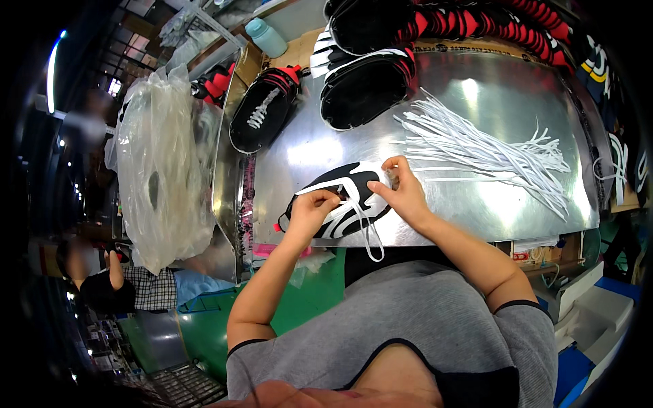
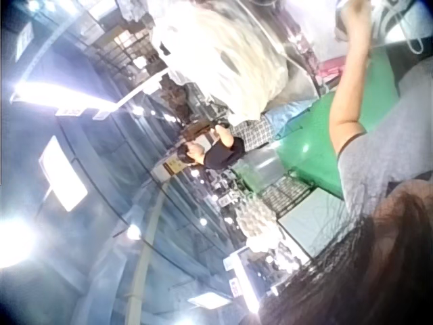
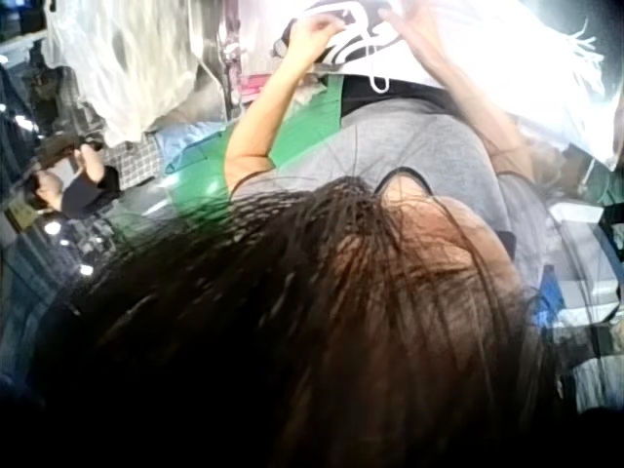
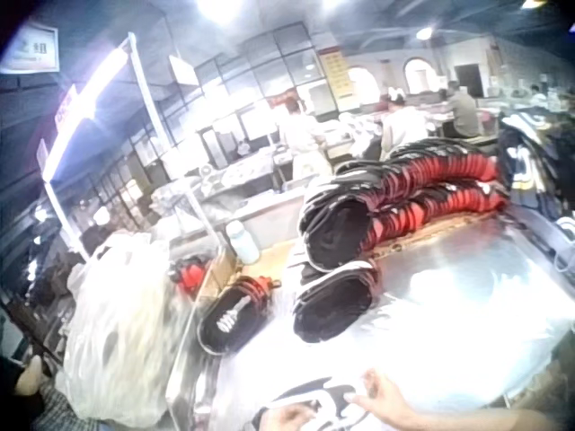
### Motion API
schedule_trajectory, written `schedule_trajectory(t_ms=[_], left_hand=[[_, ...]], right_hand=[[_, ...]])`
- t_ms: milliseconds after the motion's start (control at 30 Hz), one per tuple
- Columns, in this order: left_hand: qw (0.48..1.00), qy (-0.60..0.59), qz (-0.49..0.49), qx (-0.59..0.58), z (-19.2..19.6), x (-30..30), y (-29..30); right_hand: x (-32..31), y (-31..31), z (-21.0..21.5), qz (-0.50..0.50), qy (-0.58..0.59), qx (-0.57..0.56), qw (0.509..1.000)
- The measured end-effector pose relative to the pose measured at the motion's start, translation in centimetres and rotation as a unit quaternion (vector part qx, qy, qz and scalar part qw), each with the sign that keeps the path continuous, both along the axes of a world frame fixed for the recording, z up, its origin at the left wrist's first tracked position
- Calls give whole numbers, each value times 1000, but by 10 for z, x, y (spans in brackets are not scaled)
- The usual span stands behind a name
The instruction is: The person laces a black and white shoe by threading white laces through the eyelets and pulling them tight by hand.
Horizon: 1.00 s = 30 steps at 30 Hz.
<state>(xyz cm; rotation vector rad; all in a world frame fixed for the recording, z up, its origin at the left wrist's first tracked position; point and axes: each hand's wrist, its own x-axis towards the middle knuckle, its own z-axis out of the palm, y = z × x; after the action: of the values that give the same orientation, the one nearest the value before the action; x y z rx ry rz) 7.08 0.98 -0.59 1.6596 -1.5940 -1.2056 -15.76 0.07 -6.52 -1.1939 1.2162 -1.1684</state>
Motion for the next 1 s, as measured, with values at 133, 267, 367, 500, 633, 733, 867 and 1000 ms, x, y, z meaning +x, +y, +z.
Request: schedule_trajectory(t_ms=[133,267,367,500,633,733,867,1000], left_hand=[[986,-120,3,-113,8,-9,6],[997,-32,-24,-61,5,-9,7],[997,14,-66,-20,0,-6,3],[997,28,-78,1,-1,-10,-2],[974,-122,-70,-177,11,-8,-5],[923,-222,-55,-310,22,14,-6],[851,-341,19,-398,30,80,5],[775,-502,142,-357,46,179,29]], right_hand=[[-5,9,8,27,-8,25,999],[-32,6,23,179,26,127,975],[-43,-8,31,226,96,102,964],[-39,-20,30,151,167,44,973],[-26,-12,23,82,112,59,989],[-19,-6,20,59,86,55,993],[-21,-9,20,11,53,23,998],[-36,-10,16,-24,26,0,999]])
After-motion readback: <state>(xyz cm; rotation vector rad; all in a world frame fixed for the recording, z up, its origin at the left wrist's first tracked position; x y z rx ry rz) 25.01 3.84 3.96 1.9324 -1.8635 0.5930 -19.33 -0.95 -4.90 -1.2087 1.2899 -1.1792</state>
